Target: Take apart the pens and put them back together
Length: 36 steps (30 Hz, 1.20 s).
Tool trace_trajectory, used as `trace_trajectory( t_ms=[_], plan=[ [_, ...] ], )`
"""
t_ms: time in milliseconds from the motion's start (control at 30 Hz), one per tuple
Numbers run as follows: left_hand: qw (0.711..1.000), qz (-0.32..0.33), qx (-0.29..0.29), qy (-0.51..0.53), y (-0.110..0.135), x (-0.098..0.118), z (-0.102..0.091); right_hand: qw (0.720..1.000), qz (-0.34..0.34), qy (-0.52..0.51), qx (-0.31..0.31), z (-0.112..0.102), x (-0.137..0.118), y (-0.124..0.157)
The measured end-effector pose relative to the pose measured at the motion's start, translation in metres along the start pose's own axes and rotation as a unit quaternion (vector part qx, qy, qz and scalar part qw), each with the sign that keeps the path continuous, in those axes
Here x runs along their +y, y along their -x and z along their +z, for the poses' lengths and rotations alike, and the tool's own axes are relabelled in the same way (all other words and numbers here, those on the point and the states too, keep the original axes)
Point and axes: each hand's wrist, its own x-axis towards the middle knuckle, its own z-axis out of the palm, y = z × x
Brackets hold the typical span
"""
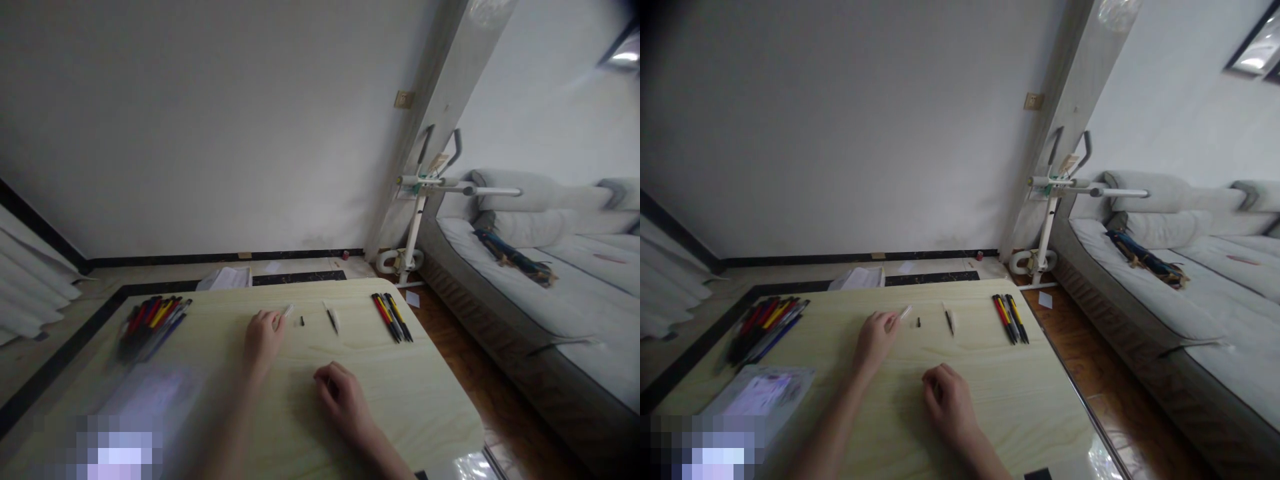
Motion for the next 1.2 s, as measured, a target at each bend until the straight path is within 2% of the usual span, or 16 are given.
trace_trajectory(
  t_ms=[100,233,467,633,800,900,1033,1200],
  plan=[
    [1.000,0.029,0.007,0.005,0.005,0.009,-0.001,1.000,0.001,-0.001,-0.001,0.000,0.000,0.000],
    [0.999,0.035,0.020,-0.005,0.008,0.019,-0.004,1.000,0.002,0.001,0.002,0.000,0.000,0.000],
    [0.999,0.051,0.010,-0.007,0.008,0.017,-0.004,1.000,0.006,-0.004,0.005,0.000,0.002,-0.004],
    [0.996,0.084,-0.013,-0.004,0.009,0.022,-0.002,0.999,0.014,0.022,0.028,-0.003,0.002,-0.034],
    [0.996,0.085,-0.027,-0.011,0.009,0.023,-0.001,0.986,0.038,0.156,0.034,0.007,0.005,-0.081],
    [0.996,0.083,-0.027,-0.005,0.008,0.021,0.000,0.973,0.046,0.223,0.031,0.017,0.008,-0.099],
    [0.997,0.069,-0.019,0.013,0.007,0.018,0.002,0.965,0.041,0.257,0.043,0.024,0.012,-0.107],
    [0.997,0.068,-0.021,0.030,0.004,0.016,0.004,0.968,0.042,0.243,0.048,0.027,0.019,-0.107]
  ],
)
